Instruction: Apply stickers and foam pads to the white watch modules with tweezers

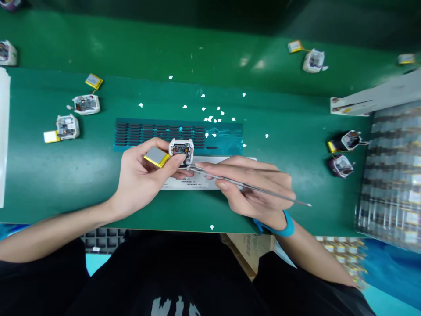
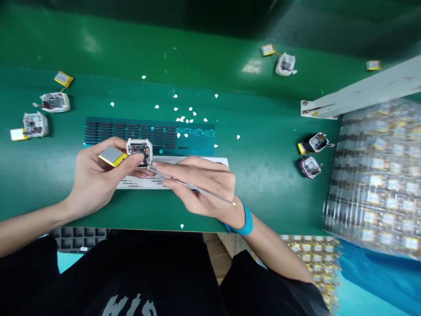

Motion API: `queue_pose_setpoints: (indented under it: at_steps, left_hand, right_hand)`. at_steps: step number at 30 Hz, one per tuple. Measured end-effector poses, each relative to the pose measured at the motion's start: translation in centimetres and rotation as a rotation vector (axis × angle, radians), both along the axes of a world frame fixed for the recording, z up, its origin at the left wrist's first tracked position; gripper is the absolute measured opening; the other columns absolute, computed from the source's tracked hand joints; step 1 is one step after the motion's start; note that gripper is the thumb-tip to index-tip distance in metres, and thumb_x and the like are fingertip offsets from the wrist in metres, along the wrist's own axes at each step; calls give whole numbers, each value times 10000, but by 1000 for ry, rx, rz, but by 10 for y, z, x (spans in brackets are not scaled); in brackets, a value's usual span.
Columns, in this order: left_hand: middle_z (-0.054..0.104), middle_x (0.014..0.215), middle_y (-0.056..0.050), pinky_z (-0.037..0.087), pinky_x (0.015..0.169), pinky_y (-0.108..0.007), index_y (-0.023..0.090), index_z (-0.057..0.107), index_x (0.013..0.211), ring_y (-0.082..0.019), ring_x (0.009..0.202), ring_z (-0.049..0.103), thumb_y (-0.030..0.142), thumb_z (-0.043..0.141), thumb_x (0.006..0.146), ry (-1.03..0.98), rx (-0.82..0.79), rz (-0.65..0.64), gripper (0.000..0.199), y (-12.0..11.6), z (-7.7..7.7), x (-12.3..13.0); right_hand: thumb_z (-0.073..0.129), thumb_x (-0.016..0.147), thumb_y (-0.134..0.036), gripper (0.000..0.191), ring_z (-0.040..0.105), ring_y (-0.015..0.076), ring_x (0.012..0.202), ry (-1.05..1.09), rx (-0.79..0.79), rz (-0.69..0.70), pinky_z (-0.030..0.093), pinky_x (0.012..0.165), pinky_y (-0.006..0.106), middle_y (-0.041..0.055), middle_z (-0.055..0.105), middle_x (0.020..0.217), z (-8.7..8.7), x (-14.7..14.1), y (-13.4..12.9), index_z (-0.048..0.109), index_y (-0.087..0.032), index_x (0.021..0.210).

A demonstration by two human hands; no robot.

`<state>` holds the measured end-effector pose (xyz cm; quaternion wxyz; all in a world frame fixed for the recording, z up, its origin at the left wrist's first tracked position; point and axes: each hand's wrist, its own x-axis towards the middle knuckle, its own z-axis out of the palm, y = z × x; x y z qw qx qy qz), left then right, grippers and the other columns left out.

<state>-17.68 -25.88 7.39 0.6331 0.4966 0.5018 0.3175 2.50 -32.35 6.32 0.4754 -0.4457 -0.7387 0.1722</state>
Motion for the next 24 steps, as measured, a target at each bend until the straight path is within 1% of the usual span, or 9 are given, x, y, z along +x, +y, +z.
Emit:
queue_pose_setpoints:
  at_steps: [7, 11, 13, 16, 18, 19, 20, 22, 24]
  left_hand:
    - [774, 758, -1, 693, 710, -326, 187, 660, 846, -246, 732, 812, 376, 922, 728, -92, -45, -18, 343, 5, -2, -1]
    - [764, 727, 9, 662, 667, -323, 192, 665, 908, -210, 673, 785, 347, 901, 737, -43, 46, -42, 330, 11, -1, -1]
    - [747, 717, 33, 622, 637, -317, 203, 661, 1003, -172, 632, 744, 357, 889, 745, 44, 168, -38, 377, 32, -2, -2]
    - [676, 689, 108, 484, 594, -261, 220, 653, 1108, -71, 574, 579, 392, 876, 783, 311, 431, 15, 430, 95, -1, -8]
    - [677, 811, 135, 446, 757, -203, 194, 671, 1108, -32, 741, 554, 323, 902, 774, 592, 523, -78, 426, 143, 4, -17]
    - [654, 791, 140, 421, 826, -190, 176, 688, 1042, -32, 772, 530, 289, 907, 762, 721, 572, -16, 373, 164, 8, -23]
    - [680, 867, 142, 399, 903, -170, 164, 683, 1089, -29, 843, 540, 273, 889, 790, 799, 584, -74, 378, 181, 13, -30]
    - [713, 1047, 137, 351, 1016, -137, 154, 670, 1187, -39, 979, 547, 246, 867, 805, 862, 642, -62, 440, 200, 26, -47]
    - [712, 1232, 111, 287, 1134, -139, 153, 677, 1223, -69, 1147, 536, 259, 848, 812, 862, 645, -110, 458, 200, 38, -69]
  right_hand:
    - [656, 987, -132, 259, 808, 198, 862, -72, 83, -106, 686, 696, 308, 52, 835, 1042, 1, 3, -1, 750, -244, 1201]
    - [677, 967, -100, 292, 803, 184, 857, -145, 133, -119, 675, 702, 280, 54, 834, 1046, 1, 5, -4, 725, -222, 1229]
    - [681, 959, -81, 311, 800, 179, 859, -200, 152, -117, 675, 711, 277, 51, 835, 1044, -1, 6, -3, 712, -214, 1238]
    - [665, 968, -79, 271, 798, 173, 845, -241, 228, -97, 680, 718, 279, 38, 837, 1020, -4, 5, 0, 711, -206, 1203]
    - [655, 975, -83, 211, 794, 168, 814, -255, 307, -74, 679, 712, 268, 52, 838, 993, -5, 4, 2, 717, -170, 1158]
    - [658, 973, -84, 185, 793, 169, 800, -269, 342, -67, 679, 710, 266, 66, 838, 984, -6, 3, 2, 719, -150, 1136]
    - [664, 969, -83, 167, 791, 172, 788, -287, 366, -63, 680, 709, 268, 81, 837, 982, -6, 3, 3, 721, -131, 1119]
    - [683, 953, -73, 155, 789, 178, 778, -319, 383, -75, 682, 713, 276, 97, 836, 981, -5, 4, 2, 722, -112, 1098]
    - [688, 945, -63, 169, 790, 182, 783, -338, 392, -84, 686, 716, 283, 95, 836, 981, -3, 4, 2, 723, -113, 1103]
